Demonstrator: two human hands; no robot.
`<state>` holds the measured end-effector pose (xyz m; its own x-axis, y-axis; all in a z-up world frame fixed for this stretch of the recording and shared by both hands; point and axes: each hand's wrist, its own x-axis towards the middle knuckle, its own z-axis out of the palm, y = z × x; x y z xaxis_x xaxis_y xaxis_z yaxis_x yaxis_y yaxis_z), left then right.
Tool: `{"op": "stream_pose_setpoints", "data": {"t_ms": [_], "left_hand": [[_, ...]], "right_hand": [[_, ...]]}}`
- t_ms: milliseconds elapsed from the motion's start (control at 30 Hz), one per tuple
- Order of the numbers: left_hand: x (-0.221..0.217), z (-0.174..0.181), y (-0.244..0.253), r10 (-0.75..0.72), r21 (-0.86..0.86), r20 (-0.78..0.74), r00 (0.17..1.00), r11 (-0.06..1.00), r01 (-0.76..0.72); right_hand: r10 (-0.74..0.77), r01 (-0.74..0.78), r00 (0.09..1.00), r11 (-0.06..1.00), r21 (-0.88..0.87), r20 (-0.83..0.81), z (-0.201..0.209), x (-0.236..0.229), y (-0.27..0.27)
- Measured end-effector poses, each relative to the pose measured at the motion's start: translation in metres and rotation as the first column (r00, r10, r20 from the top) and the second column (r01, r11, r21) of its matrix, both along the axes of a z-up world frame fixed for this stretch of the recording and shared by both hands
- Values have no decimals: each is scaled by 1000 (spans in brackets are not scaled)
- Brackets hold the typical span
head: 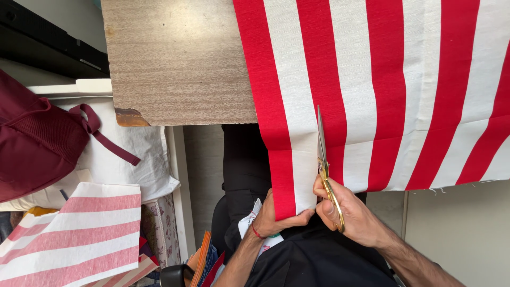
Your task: Cutting strips of red and white striped fabric using a pair of large scissors on a desk surface.
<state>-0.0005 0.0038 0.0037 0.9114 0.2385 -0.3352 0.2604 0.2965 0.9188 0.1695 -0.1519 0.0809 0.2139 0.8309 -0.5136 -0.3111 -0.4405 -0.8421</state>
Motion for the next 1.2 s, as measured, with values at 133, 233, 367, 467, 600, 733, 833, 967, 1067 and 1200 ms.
{"op": "stream_pose_setpoints", "data": {"t_ms": [133,233,367,467,600,733,833,967,1067,1200], "left_hand": [[0,1,0,4,-14,8,1000,1000,-4],[0,2,1,-2,8,3,1000,1000,2],[0,3,1,-6,-27,-8,1000,1000,6],[2,2,1,-4,-6,-6,1000,1000,4],[2,2,2,-5,15,23,1000,1000,5],[5,7,3,3,-5,52,999,1000,-2],[5,5,3,-7,-6,47,999,1000,8],[4,2,3,-6,4,27,1000,1000,6],[2,-1,3,-9,14,12,1000,1000,9],[2,4,6,-11,13,46,999,1000,10]], "right_hand": [[-1,1,1000,1000,-9,-1,-3,0,-1],[-43,39,996,998,-47,-85,-6,0,-3],[-20,19,1000,996,-83,-5,-8,1,-5],[-34,30,998,996,-81,-51,-9,0,-4],[-55,47,993,996,-71,-103,-9,-1,-4],[-50,43,994,996,-76,-94,-10,0,-3],[-78,74,985,997,-34,-153,-11,0,-2],[-75,70,990,996,-47,-120,-8,2,0],[-76,71,988,997,-43,-134,-9,2,-1],[-3,5,1000,997,-79,31,-1,6,4]]}}
